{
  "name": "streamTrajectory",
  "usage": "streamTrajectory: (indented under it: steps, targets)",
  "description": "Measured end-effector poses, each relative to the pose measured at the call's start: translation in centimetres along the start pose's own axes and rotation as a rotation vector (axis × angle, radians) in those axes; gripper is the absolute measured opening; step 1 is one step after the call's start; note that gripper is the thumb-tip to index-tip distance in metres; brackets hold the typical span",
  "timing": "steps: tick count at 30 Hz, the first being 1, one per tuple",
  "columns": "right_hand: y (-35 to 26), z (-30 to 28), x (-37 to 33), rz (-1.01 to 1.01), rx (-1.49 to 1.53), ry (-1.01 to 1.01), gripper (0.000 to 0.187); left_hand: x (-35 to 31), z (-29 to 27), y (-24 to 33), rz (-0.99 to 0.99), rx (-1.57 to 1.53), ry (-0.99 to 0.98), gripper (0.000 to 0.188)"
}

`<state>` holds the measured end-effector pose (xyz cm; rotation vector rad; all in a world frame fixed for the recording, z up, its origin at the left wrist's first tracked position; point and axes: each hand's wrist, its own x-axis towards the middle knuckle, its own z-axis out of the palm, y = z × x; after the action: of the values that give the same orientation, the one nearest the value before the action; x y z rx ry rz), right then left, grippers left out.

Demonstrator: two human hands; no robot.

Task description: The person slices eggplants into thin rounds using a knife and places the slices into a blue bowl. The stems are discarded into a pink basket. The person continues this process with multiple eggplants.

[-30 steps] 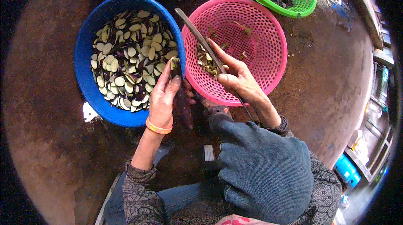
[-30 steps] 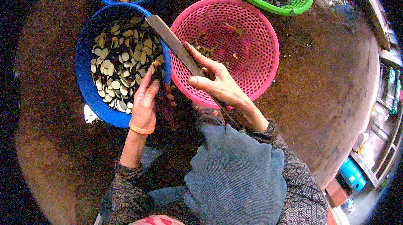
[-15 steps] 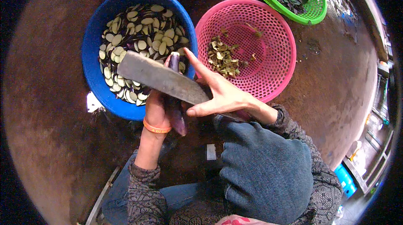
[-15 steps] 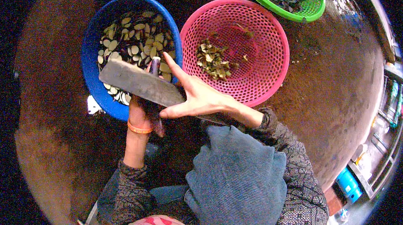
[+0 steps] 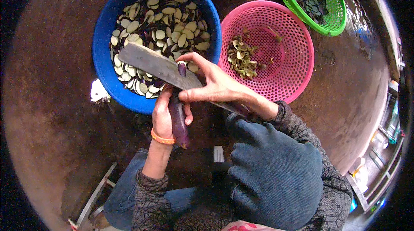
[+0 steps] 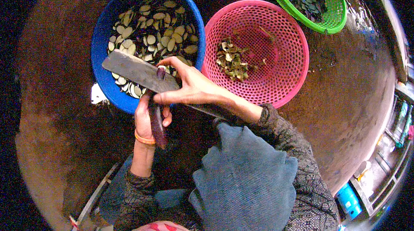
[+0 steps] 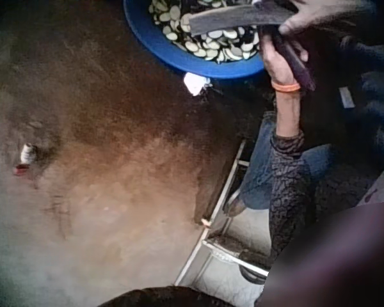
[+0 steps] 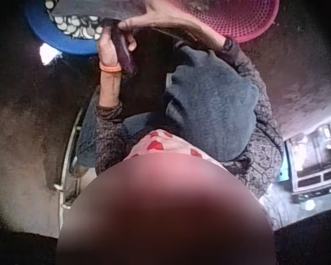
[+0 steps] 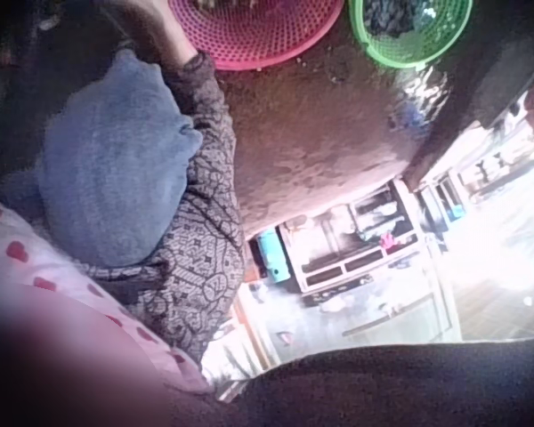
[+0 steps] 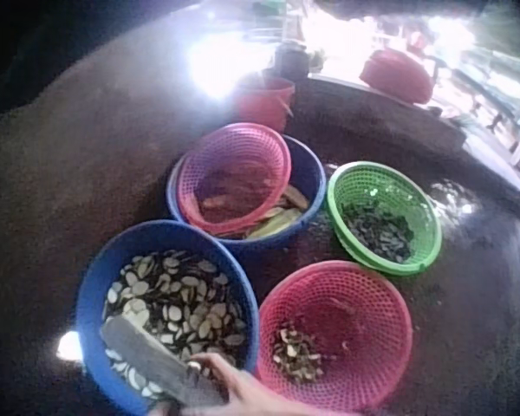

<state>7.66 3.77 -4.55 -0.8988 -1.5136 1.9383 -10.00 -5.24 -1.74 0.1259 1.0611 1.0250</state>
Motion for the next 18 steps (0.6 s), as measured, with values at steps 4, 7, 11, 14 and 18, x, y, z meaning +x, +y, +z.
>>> streamTrajectory:
  steps: [4,7,11,14,18]
  targets:
    - [0.2,-0.3,2.0,0.068,-0.066,0.059,0.076,-1.0,-0.6,0.0,-0.087,-0.133,-0.217,0.038]
    - [0.0,-0.2,1.9,0.038,-0.006,0.045,0.104,-0.8,-0.4,0.6,-0.083,-0.209,-0.072,0.039]
    - [-0.3,1.3,0.0,-0.038,0.035,-0.122,0.121,1.2,-0.4,1.5,0.030,-0.277,0.242,0.044]
    - [-0.5,1.9,-0.4,-0.095,-0.064,-0.114,0.126,1.5,-1.0,1.2,0.110,-0.279,0.116,0.051]
    - [-0.5,2.3,0.5,-0.120,-0.032,-0.029,0.112,0.3,-2.3,0.3,0.021,-0.254,-0.047,0.048]
